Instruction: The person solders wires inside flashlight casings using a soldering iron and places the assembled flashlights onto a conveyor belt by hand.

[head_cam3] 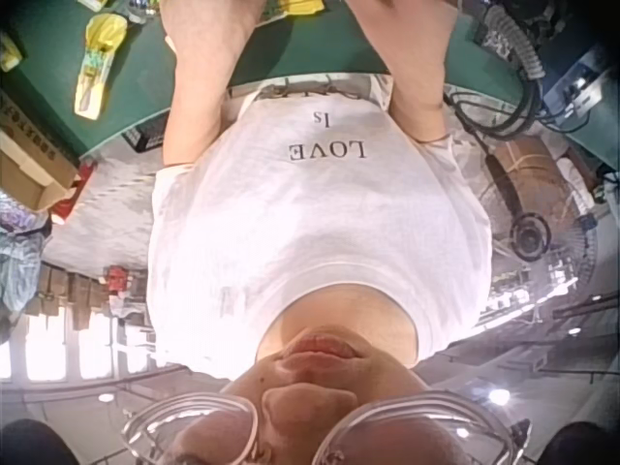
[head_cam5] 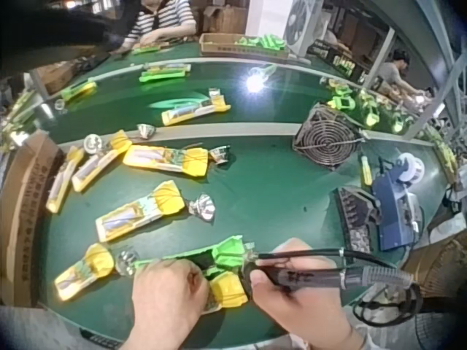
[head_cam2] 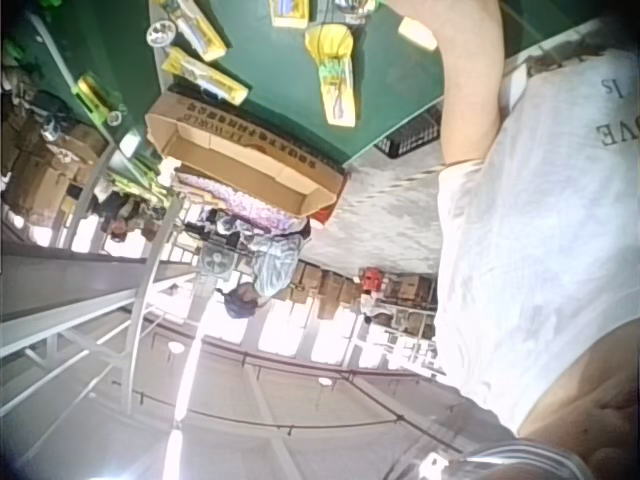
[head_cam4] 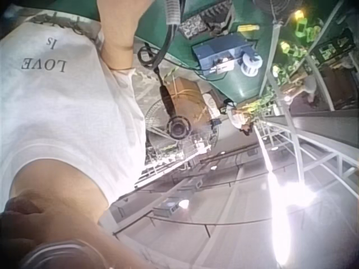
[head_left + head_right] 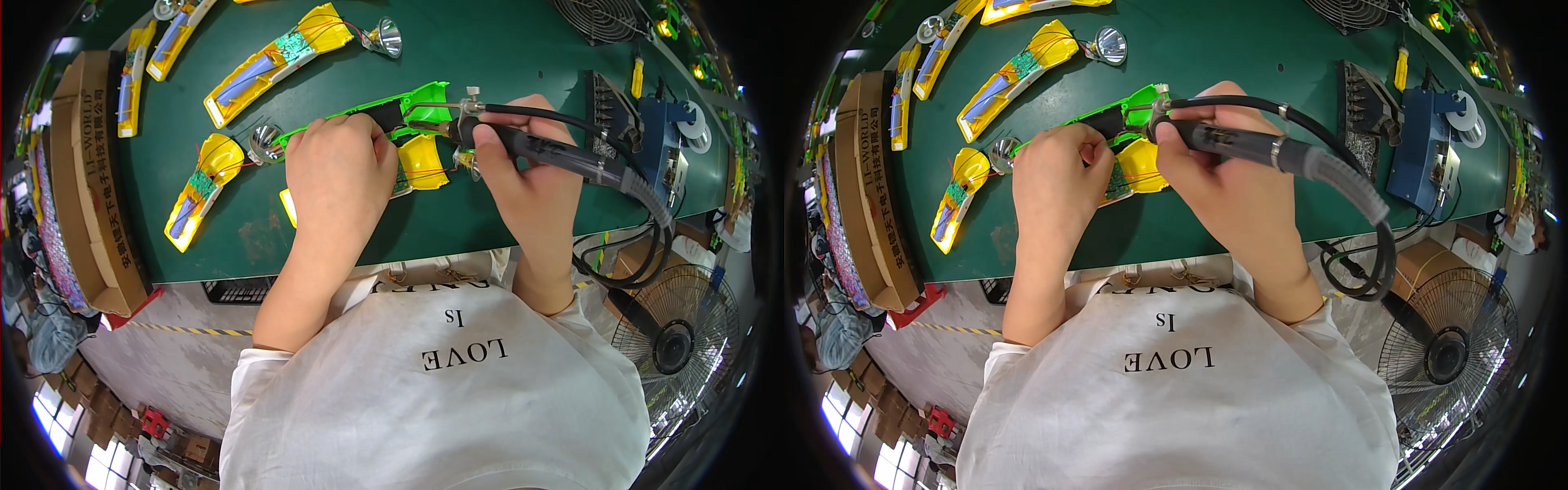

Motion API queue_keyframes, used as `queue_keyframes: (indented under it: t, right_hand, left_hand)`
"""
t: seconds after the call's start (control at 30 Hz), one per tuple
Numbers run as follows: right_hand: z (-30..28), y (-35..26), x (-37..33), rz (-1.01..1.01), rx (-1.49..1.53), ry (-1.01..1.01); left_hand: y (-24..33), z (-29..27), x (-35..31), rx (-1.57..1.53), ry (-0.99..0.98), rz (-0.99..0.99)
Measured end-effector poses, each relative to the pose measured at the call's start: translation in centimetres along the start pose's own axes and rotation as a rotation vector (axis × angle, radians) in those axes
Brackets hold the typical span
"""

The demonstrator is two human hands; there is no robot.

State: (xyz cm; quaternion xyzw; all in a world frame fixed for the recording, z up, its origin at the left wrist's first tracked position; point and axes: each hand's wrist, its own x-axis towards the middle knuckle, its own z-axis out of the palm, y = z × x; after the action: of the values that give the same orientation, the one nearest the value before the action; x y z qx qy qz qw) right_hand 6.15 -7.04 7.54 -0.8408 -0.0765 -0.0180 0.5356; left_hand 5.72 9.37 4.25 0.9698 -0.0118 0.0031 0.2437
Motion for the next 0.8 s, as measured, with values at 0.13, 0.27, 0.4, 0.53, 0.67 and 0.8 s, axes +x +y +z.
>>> queue_keyframes:
  t: [0.13, 0.27, 0.4, 0.53, 0.67, 0.8]
  right_hand:
    - [-0.4, -0.1, -0.2, -0.019, 0.263, 0.197]
    - [-2.2, 1.6, -0.2, 0.059, 0.349, 0.331]
    - [-4.0, 5.6, -0.2, 0.082, 0.604, 0.382]
    - [-4.1, 8.0, -1.1, 0.167, 0.69, 0.432]
    - [-3.3, 9.1, -1.6, 0.172, 0.748, 0.468]
    - [-3.1, 9.5, -1.3, 0.173, 0.753, 0.503]
  left_hand:
    - [0.0, 0.0, -0.1, 0.022, 0.002, 0.001]
    - [0.0, 0.0, -0.1, 0.001, 0.008, -0.004]
    - [0.0, 0.0, 0.0, -0.002, 0.007, -0.016]
    - [0.1, 0.0, 0.0, -0.008, 0.013, -0.007]
    - [0.2, -0.4, 0.0, -0.007, 0.001, -0.003]
    - [0.1, -1.1, -0.2, -0.052, 0.057, 0.043]
